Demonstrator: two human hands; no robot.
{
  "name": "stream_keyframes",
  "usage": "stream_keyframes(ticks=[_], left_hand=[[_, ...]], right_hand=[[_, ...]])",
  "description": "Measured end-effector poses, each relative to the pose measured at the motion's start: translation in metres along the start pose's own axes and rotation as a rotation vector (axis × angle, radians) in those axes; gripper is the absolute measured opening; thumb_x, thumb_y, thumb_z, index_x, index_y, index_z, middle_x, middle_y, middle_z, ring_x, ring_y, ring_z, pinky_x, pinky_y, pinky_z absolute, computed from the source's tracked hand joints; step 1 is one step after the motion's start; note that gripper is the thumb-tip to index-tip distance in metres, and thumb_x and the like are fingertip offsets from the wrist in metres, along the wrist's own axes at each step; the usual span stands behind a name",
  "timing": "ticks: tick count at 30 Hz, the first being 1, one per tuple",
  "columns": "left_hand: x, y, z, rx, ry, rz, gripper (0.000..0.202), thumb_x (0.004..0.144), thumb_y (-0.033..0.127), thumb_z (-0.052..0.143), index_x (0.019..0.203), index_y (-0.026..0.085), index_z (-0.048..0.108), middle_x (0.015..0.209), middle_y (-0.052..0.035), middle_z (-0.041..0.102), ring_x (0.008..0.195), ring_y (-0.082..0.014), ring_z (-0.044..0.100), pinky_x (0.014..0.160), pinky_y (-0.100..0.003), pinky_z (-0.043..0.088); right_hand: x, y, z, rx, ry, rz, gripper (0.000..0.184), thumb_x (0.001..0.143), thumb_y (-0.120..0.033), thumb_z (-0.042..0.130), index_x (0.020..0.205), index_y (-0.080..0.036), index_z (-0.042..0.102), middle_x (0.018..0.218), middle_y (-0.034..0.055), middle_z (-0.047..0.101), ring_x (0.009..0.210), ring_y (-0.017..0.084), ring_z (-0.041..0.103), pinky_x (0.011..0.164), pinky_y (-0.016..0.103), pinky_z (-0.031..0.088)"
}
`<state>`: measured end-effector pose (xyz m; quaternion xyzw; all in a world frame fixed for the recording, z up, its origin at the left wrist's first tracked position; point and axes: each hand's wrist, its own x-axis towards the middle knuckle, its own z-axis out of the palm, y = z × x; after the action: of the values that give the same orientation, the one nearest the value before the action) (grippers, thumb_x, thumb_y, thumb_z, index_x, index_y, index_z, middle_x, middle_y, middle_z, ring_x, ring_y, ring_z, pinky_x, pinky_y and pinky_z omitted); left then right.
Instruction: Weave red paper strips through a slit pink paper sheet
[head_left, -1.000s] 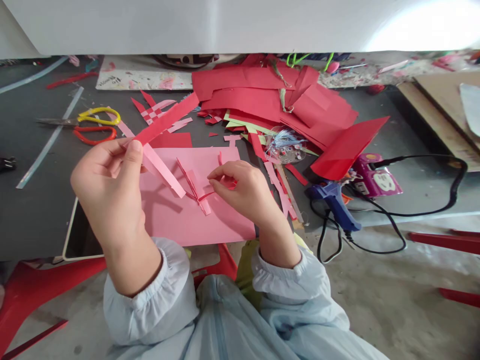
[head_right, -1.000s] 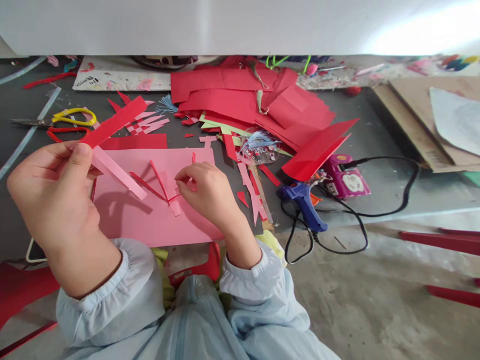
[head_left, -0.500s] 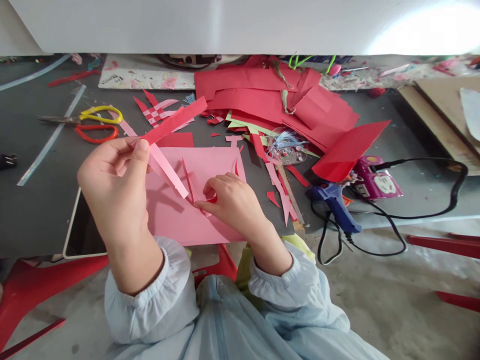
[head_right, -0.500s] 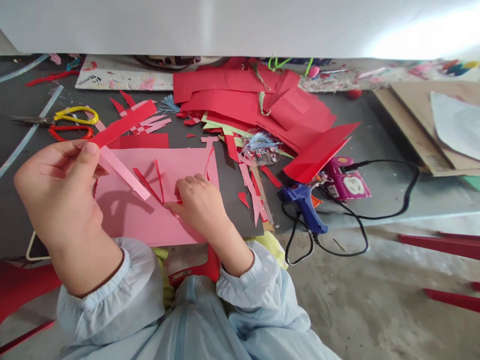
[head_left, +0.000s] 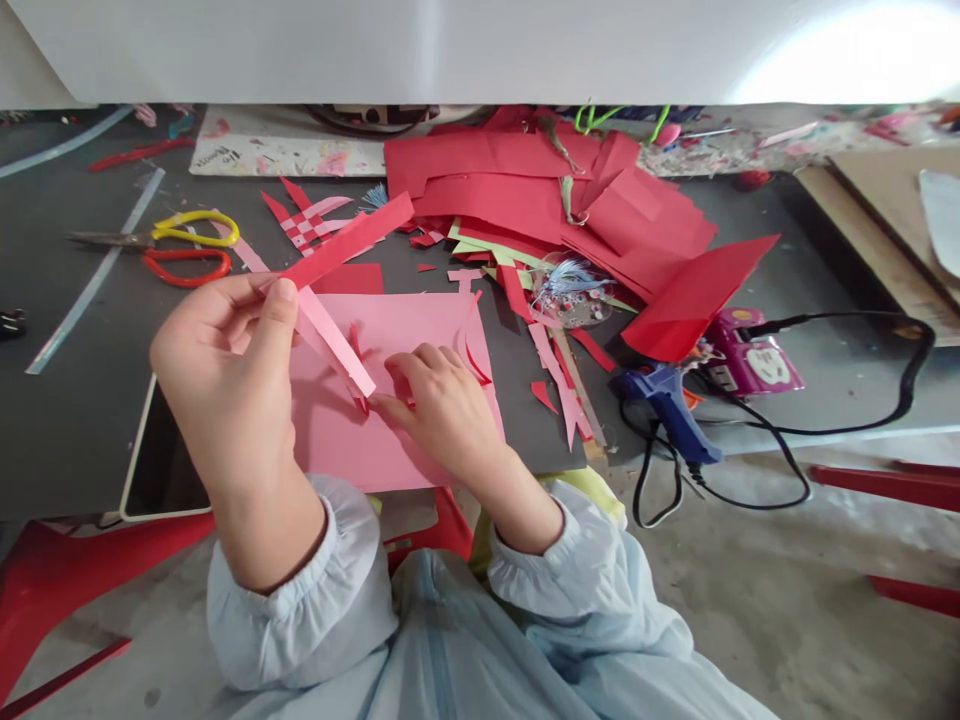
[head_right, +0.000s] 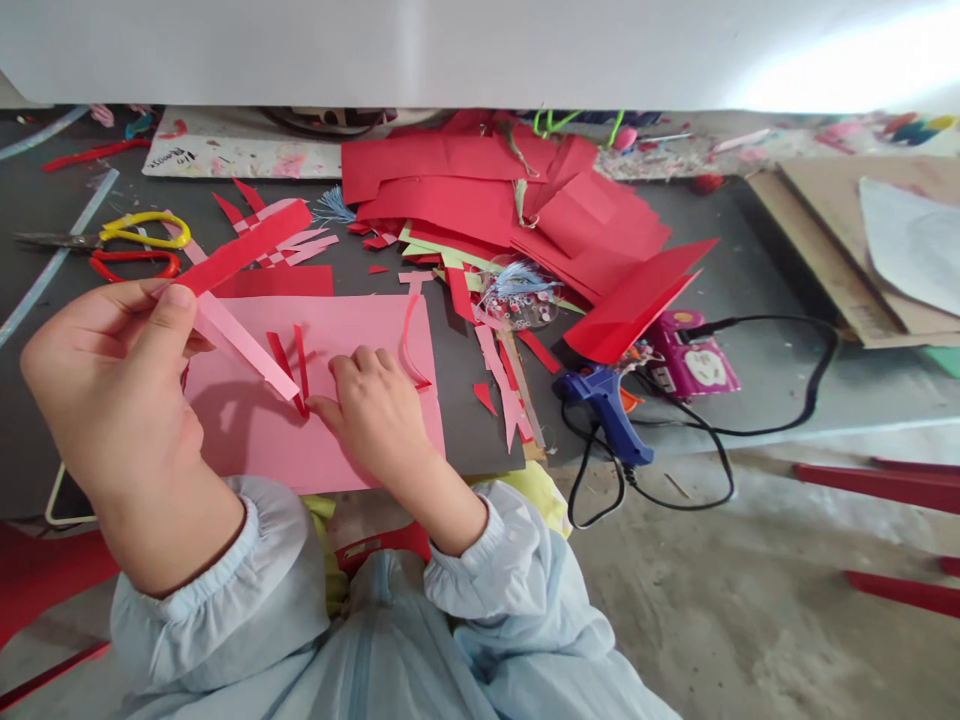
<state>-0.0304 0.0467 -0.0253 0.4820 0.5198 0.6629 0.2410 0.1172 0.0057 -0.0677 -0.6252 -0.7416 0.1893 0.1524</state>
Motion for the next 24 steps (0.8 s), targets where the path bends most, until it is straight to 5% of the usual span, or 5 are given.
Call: stream_keyframes(ticks=[8,12,19,24], left_hand=[[0.0,0.002,0.001,-0.004,0.005,0.0,0.007,0.077,0.015,0.075,0.083,0.012,0.076,0.065,0.0025,0.07,0.067,-0.0103,0.07,0.069,-0.024,0.059],[0.001,0.002,-0.002,0.006,0.023,-0.002,0.007,0.077,0.016,0.075,0.083,0.012,0.077,0.064,0.0027,0.068,0.068,-0.0108,0.07,0.071,-0.025,0.059],[0.001,0.0,-0.003,-0.007,0.022,0.007,0.008,0.078,0.016,0.076,0.084,0.012,0.076,0.066,0.0024,0.068,0.068,-0.0109,0.07,0.074,-0.027,0.06],[0.001,-0.001,-0.004,0.009,-0.008,-0.016,0.009,0.076,0.018,0.077,0.083,0.012,0.076,0.071,0.0,0.072,0.069,-0.0113,0.07,0.07,-0.025,0.059]], right_hand=[[0.002,-0.005,0.015,0.143,0.049,-0.058,0.012,0.094,-0.021,0.059,0.092,-0.017,0.071,0.096,0.0099,0.068,0.091,0.024,0.056,0.079,0.035,0.045],[0.007,0.0,0.007,0.395,0.134,-0.045,0.008,0.087,-0.015,0.064,0.082,-0.019,0.068,0.088,0.0048,0.066,0.084,0.019,0.056,0.079,0.032,0.045],[0.014,0.022,-0.015,1.136,0.516,0.049,0.009,0.083,-0.028,0.073,0.085,-0.024,0.066,0.069,-0.006,0.055,0.057,0.007,0.048,0.054,0.022,0.04],[0.009,0.029,-0.027,1.326,0.469,0.023,0.017,0.08,-0.036,0.08,0.082,-0.024,0.069,0.07,-0.005,0.068,0.05,0.006,0.055,0.046,0.02,0.042]])
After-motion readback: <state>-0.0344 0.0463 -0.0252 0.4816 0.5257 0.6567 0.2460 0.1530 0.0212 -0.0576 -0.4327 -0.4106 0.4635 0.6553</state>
